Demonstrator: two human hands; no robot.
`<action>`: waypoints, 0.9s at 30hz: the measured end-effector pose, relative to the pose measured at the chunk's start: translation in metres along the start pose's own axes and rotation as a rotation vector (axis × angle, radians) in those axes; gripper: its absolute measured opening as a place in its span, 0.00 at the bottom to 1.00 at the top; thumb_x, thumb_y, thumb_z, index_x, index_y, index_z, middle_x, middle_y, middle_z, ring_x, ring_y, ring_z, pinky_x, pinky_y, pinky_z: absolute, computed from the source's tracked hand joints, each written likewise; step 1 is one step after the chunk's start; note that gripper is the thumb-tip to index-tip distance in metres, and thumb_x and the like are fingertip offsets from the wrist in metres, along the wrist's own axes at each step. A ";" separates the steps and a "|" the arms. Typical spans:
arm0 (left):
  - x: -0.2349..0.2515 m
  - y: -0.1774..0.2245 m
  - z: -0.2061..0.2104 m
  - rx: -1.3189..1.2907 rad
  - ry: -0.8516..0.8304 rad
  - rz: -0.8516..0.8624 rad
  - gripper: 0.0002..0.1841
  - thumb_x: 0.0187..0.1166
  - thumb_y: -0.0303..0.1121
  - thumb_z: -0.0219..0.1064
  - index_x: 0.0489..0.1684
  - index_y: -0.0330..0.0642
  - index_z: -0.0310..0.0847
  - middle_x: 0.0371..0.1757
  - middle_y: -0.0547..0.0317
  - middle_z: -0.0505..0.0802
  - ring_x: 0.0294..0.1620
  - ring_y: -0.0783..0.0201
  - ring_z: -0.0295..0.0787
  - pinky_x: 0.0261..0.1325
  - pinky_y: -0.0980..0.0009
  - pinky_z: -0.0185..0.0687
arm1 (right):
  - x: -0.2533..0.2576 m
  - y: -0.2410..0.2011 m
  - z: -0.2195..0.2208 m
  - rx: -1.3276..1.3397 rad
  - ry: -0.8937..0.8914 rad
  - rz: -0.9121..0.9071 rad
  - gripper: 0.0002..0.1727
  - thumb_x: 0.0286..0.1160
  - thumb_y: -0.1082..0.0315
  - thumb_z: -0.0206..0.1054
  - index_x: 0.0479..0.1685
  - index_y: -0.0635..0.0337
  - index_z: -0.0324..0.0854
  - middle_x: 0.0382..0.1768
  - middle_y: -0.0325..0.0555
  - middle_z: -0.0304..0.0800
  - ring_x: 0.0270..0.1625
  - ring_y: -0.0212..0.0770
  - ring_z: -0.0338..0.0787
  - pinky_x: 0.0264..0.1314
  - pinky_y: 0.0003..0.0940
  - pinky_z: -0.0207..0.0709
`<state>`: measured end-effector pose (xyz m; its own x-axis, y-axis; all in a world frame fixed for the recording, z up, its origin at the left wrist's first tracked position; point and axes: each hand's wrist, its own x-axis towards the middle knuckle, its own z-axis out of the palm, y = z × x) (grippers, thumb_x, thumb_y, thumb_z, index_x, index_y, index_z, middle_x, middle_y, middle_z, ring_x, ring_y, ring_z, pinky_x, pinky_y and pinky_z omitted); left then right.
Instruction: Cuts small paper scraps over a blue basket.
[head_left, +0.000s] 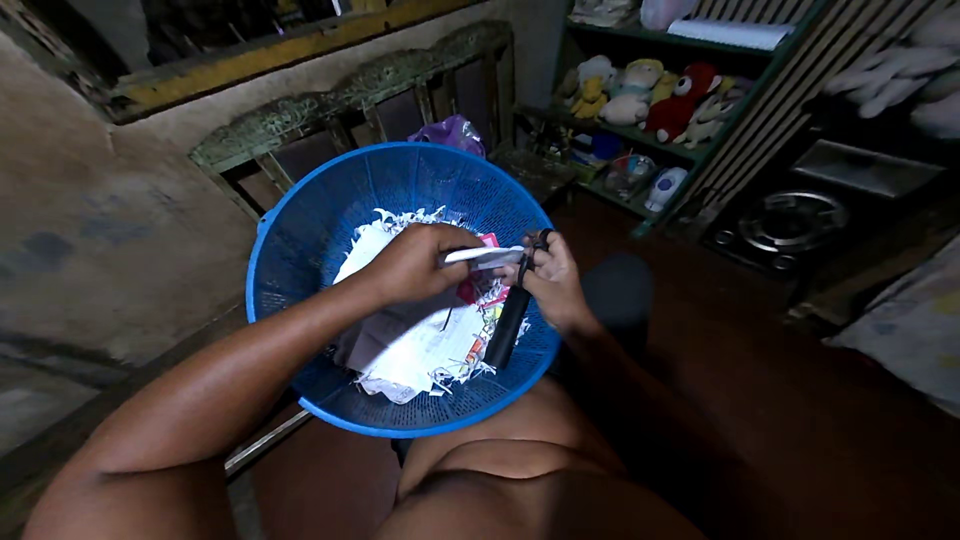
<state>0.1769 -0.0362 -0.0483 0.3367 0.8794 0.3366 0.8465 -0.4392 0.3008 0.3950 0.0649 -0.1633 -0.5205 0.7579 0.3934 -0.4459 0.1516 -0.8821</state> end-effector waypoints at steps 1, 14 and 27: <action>0.001 0.000 -0.001 0.007 0.013 -0.016 0.19 0.76 0.37 0.71 0.67 0.49 0.87 0.56 0.62 0.94 0.54 0.69 0.91 0.62 0.62 0.89 | 0.000 0.001 -0.001 -0.003 0.036 -0.029 0.32 0.70 0.82 0.72 0.72 0.58 0.63 0.56 0.55 0.87 0.50 0.54 0.94 0.53 0.53 0.92; 0.006 -0.010 -0.013 -0.865 -0.029 -0.545 0.34 0.93 0.61 0.36 0.72 0.44 0.77 0.49 0.57 0.94 0.44 0.63 0.93 0.50 0.61 0.92 | -0.001 0.004 -0.004 0.048 0.097 -0.219 0.32 0.63 0.83 0.70 0.67 0.53 0.62 0.53 0.45 0.87 0.56 0.42 0.90 0.60 0.45 0.88; 0.007 -0.006 -0.012 -0.869 0.069 -0.376 0.10 0.79 0.23 0.70 0.55 0.34 0.84 0.41 0.52 0.94 0.39 0.63 0.92 0.47 0.65 0.92 | -0.001 0.005 -0.005 0.058 -0.016 -0.245 0.29 0.68 0.80 0.71 0.66 0.55 0.63 0.55 0.50 0.90 0.58 0.47 0.91 0.63 0.47 0.87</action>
<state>0.1693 -0.0300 -0.0371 0.0559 0.9904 0.1266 0.2822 -0.1373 0.9495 0.3969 0.0676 -0.1699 -0.4028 0.6926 0.5984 -0.6008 0.2931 -0.7437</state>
